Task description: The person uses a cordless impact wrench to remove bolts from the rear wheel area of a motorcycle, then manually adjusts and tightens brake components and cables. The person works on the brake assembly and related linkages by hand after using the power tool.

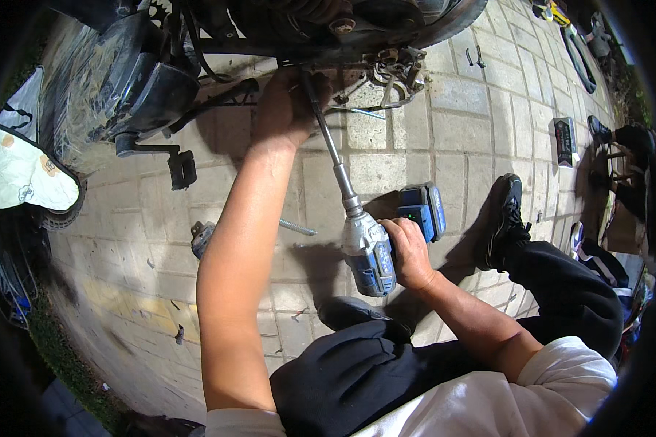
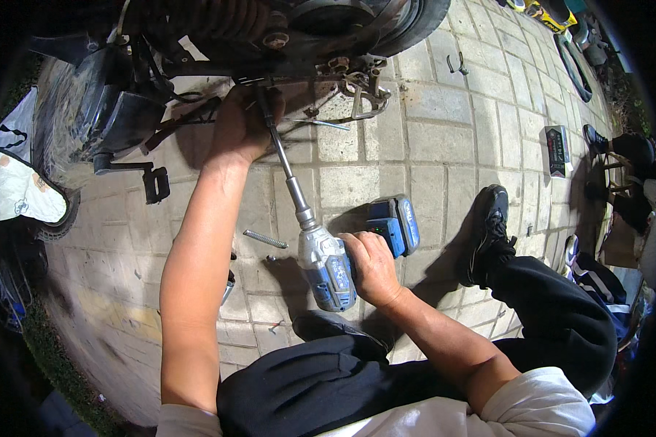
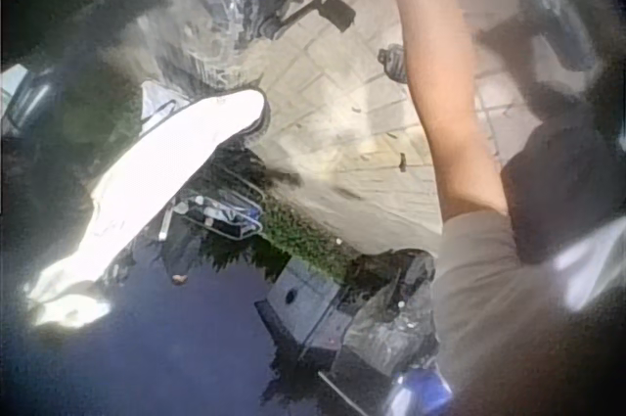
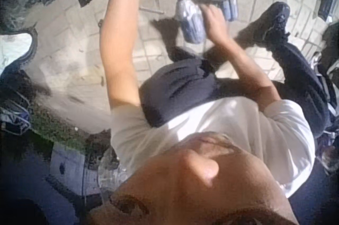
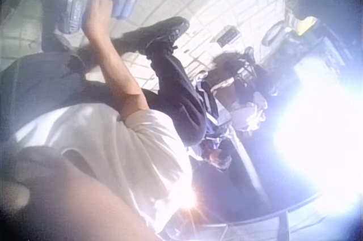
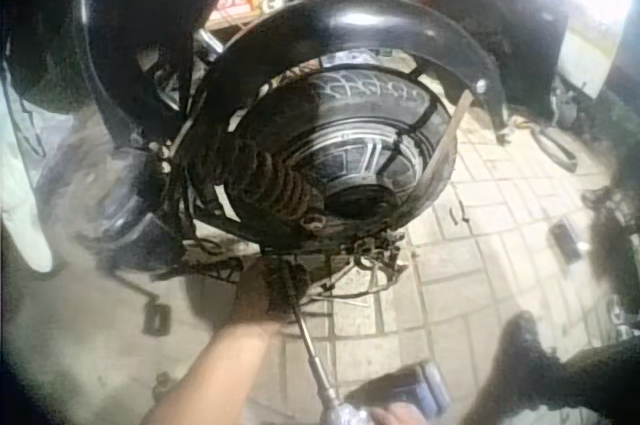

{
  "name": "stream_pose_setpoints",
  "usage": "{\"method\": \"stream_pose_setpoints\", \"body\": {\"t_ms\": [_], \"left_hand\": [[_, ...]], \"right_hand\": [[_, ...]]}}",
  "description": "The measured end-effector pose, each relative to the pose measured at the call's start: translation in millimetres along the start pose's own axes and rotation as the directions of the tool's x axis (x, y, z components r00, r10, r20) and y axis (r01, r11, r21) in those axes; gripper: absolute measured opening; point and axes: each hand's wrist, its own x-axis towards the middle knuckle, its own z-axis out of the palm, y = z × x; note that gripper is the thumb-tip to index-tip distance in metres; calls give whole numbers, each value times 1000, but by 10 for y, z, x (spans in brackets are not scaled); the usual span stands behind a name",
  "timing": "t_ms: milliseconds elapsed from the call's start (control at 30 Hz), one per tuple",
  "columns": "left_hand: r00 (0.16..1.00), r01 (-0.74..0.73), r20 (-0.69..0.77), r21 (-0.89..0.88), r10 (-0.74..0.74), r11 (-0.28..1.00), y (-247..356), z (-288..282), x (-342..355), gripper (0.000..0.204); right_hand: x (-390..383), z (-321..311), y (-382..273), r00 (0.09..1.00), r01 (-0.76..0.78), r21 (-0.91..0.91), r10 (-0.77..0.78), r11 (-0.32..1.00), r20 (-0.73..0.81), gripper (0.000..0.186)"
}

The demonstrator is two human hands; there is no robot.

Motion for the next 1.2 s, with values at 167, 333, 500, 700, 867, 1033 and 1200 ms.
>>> {"method": "stream_pose_setpoints", "body": {"t_ms": [167, 333, 500, 700, 867, 1033, 1200], "left_hand": [[1000, 17, 15, 3, -17, 1000, 50, -165, -48, 20], [995, 40, 80, 165, -53, 985, 108, -198, -83, 16], [983, -15, -173, 284, 67, 959, -36, -54, -84, 14], [982, -66, -131, 448, 138, 892, -79, -165, -67, 19], [980, -153, -12, 602, 200, 784, -112, -44, -306, 25], [977, -107, -76, 629, 198, 770, -58, 147, -370, 26], [981, -107, -55, 651, 188, 752, -28, 137, -363, 25]], "right_hand": [[-120, 19, 139, 997, -30, 89, 24, 996, 69, 45], [-176, 40, 138, 998, 64, 103, -65, 993, 13, 39], [-125, 83, -51, 999, 19, -80, -17, 997, 30, 33], [-22, 243, -92, 998, 47, -65, -45, 997, 33, 24], [0, 282, -214, 999, -1, 10, 0, 1000, 40, 37], [50, 282, -284, 999, -15, -23, 16, 1000, 45, 44], [80, 282, -286, 998, -22, -40, 24, 999, 55, 45]]}}
